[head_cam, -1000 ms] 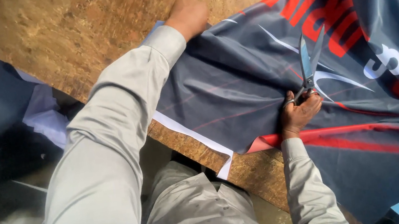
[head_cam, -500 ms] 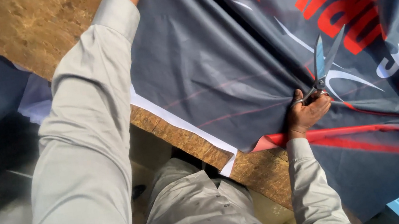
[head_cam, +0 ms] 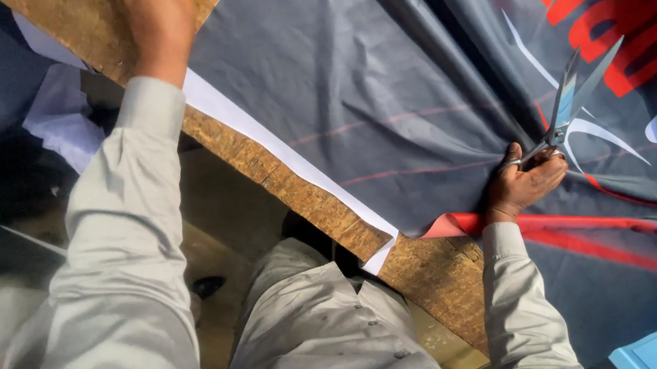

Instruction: The person uses a pair of large shears to cut the white border off a large black and red banner laid out on a wooden table. They trim the edges along multiple sides, repositioning the banner as needed to complete the cutting.

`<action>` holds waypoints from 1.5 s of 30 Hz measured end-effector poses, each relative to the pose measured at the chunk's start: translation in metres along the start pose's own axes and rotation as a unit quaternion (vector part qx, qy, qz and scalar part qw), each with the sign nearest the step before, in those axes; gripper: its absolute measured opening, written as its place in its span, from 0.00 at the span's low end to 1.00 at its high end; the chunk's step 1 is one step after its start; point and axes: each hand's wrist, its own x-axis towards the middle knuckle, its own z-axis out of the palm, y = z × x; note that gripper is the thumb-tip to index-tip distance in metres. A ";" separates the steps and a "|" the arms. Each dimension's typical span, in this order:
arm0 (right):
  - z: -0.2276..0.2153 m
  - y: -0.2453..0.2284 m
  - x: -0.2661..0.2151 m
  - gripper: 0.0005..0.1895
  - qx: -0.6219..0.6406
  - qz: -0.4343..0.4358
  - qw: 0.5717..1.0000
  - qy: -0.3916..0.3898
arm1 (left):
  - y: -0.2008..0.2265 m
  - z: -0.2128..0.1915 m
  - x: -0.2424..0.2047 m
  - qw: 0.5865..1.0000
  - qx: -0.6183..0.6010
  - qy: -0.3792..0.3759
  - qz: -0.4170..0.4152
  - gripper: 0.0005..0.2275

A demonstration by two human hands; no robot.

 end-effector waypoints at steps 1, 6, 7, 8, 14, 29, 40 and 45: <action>-0.002 -0.007 0.002 0.31 -0.012 0.030 0.999 -0.005 | -0.002 -0.004 -0.019 1.000 -0.001 0.011 -0.011 0.25; 0.019 0.041 -0.029 0.30 -0.040 0.057 0.998 -0.013 | 0.047 -0.033 -0.146 0.985 -0.107 0.133 0.008 0.07; 0.036 0.086 -0.052 0.39 -0.095 0.056 0.994 0.010 | 0.062 -0.033 -0.184 0.983 -0.164 0.082 -0.030 0.04; 0.066 0.124 -0.066 0.53 -0.150 0.055 0.987 0.033 | 0.077 -0.033 -0.223 0.973 -0.220 0.032 -0.068 0.03; 0.001 -0.004 0.002 0.30 0.009 0.036 0.998 0.046 | 0.152 -0.005 -0.440 0.904 -0.245 -0.197 -0.291 0.09; -0.085 0.086 -0.008 0.23 0.356 0.115 0.870 -0.321 | 0.239 0.042 -0.513 0.963 -0.183 -0.096 -0.174 0.21; -0.216 0.107 -0.155 0.20 0.295 0.202 0.615 -0.703 | 0.259 0.034 -0.492 0.847 -0.184 -0.306 -0.393 0.13; -0.217 0.085 -0.146 0.20 0.270 0.190 0.586 -0.740 | 0.264 0.017 -0.477 0.804 -0.245 -0.309 -0.446 0.17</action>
